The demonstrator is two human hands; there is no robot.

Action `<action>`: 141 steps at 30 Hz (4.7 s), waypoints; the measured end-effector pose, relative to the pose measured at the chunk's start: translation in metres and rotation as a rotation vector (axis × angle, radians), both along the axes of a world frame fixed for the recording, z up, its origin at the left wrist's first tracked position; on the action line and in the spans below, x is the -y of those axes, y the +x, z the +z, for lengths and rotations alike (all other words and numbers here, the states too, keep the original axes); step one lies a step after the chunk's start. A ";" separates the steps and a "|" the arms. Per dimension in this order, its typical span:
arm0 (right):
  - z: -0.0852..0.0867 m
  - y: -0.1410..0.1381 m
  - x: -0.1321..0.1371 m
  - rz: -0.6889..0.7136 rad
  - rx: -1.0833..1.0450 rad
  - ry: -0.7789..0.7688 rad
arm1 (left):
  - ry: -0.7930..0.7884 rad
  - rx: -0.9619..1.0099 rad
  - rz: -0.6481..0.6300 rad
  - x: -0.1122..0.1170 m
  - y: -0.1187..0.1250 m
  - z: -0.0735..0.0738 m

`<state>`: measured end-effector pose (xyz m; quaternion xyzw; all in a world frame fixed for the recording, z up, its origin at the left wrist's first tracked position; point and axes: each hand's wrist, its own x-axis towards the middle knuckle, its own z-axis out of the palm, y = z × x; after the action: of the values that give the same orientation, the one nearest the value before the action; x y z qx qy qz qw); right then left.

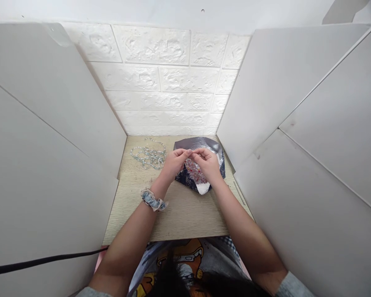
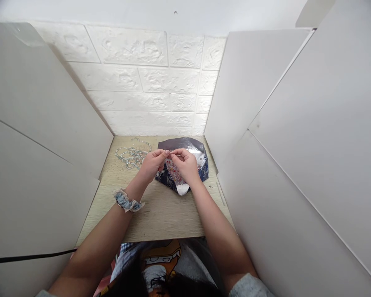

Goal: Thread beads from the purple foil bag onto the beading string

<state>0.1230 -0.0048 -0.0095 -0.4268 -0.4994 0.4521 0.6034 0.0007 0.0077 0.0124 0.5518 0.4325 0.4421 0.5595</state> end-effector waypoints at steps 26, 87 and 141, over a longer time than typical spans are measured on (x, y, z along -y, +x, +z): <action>0.003 0.010 0.004 -0.178 0.742 0.322 | 0.199 -0.243 0.049 -0.005 -0.002 -0.008; -0.002 -0.010 0.000 0.016 -0.243 -0.038 | 0.153 -0.131 0.089 -0.002 -0.001 -0.003; -0.004 -0.006 0.002 -0.043 0.019 0.046 | 0.230 -0.176 0.084 -0.002 -0.003 -0.003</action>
<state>0.1171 -0.0065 -0.0137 -0.4275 -0.5063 0.4233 0.6179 -0.0020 0.0098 0.0089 0.6302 0.4490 0.4616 0.4338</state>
